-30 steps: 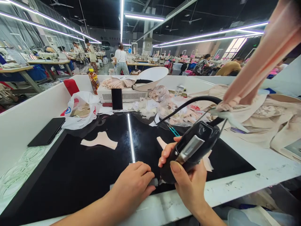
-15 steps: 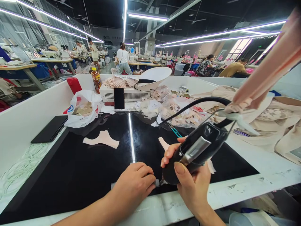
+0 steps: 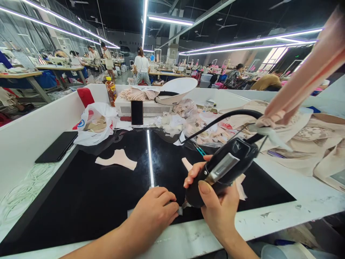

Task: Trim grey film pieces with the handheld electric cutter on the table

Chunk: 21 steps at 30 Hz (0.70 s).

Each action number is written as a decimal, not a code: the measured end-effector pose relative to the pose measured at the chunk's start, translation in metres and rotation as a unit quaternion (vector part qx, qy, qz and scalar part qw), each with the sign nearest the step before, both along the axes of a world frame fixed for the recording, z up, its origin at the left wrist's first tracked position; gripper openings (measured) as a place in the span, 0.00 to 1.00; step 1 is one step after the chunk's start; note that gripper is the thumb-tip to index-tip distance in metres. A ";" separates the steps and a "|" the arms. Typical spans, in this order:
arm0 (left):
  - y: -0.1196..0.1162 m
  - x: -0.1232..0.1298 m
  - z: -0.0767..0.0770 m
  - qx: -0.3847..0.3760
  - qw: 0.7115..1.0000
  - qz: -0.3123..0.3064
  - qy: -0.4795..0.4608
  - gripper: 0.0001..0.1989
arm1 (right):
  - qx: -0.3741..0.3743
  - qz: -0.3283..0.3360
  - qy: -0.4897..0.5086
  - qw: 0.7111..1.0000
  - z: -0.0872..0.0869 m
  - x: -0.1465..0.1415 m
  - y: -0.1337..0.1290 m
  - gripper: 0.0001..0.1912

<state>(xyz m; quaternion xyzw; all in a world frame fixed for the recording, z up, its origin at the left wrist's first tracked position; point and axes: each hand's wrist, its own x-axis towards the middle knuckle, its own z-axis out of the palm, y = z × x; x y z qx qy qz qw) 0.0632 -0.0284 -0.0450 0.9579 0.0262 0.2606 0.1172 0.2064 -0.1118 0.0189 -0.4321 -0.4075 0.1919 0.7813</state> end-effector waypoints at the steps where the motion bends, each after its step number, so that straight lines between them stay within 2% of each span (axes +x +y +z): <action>1: 0.000 0.000 0.000 0.003 1.000 0.000 0.000 0.09 | -0.001 -0.001 -0.003 1.000 0.000 0.000 0.000 0.18; 14: 0.000 -0.005 -0.002 0.012 0.999 0.003 -0.031 0.08 | -0.006 0.009 -0.018 1.000 -0.001 -0.002 -0.001 0.15; 21: 0.002 -0.008 -0.002 0.003 1.000 0.001 -0.006 0.07 | 0.011 0.009 0.009 1.000 0.002 -0.007 -0.005 0.19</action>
